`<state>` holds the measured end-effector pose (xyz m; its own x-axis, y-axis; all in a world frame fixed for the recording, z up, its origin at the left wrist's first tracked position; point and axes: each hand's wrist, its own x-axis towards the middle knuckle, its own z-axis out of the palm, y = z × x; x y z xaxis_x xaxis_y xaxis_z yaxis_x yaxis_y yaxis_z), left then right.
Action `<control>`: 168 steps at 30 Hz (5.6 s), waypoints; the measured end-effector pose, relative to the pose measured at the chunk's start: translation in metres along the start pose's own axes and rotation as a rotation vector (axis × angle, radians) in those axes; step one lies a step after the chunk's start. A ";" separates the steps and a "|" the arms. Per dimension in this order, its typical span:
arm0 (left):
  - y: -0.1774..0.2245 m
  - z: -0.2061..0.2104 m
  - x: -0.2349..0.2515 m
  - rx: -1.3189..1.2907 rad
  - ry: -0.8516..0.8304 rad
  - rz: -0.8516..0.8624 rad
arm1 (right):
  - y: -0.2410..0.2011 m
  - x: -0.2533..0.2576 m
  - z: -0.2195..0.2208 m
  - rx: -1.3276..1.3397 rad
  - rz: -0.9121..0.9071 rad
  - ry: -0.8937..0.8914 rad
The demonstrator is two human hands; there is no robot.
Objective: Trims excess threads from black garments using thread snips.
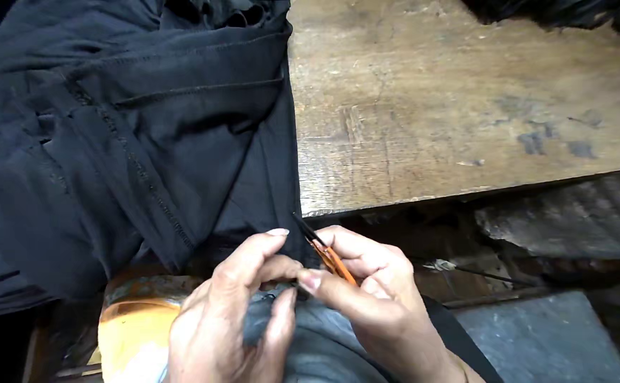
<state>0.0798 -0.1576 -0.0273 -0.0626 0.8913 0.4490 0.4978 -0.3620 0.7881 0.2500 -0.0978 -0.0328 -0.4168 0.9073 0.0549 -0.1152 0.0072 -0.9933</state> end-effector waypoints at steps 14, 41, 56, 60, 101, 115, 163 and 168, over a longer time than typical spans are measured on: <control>-0.009 -0.017 0.001 -0.003 -0.001 -0.067 | 0.008 -0.006 -0.010 0.501 0.173 -0.089; -0.004 -0.017 0.002 -0.380 0.084 -0.279 | 0.012 0.001 0.006 0.103 -0.148 -0.064; 0.000 -0.026 0.006 -0.536 0.134 -0.496 | 0.006 0.000 -0.001 -0.206 -0.366 -0.048; 0.001 -0.028 0.004 -0.549 0.110 -0.460 | -0.001 0.007 0.004 -0.270 -0.401 -0.003; 0.009 -0.020 0.004 -0.826 0.212 -0.682 | 0.001 -0.005 0.018 -0.629 -0.627 -0.289; 0.012 -0.025 0.007 -1.082 0.306 -0.777 | -0.002 -0.005 -0.022 -0.653 -0.481 -0.013; 0.023 -0.042 -0.004 -0.996 0.255 -0.766 | 0.006 -0.008 0.007 -0.997 -0.664 0.046; 0.027 -0.035 -0.007 -0.776 0.277 -0.689 | 0.005 -0.005 0.006 -0.983 -0.687 0.038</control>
<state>0.0635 -0.1829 0.0060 -0.3630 0.9119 -0.1915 -0.3988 0.0337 0.9164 0.2463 -0.1044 -0.0377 -0.5089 0.6003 0.6170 0.4419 0.7973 -0.4111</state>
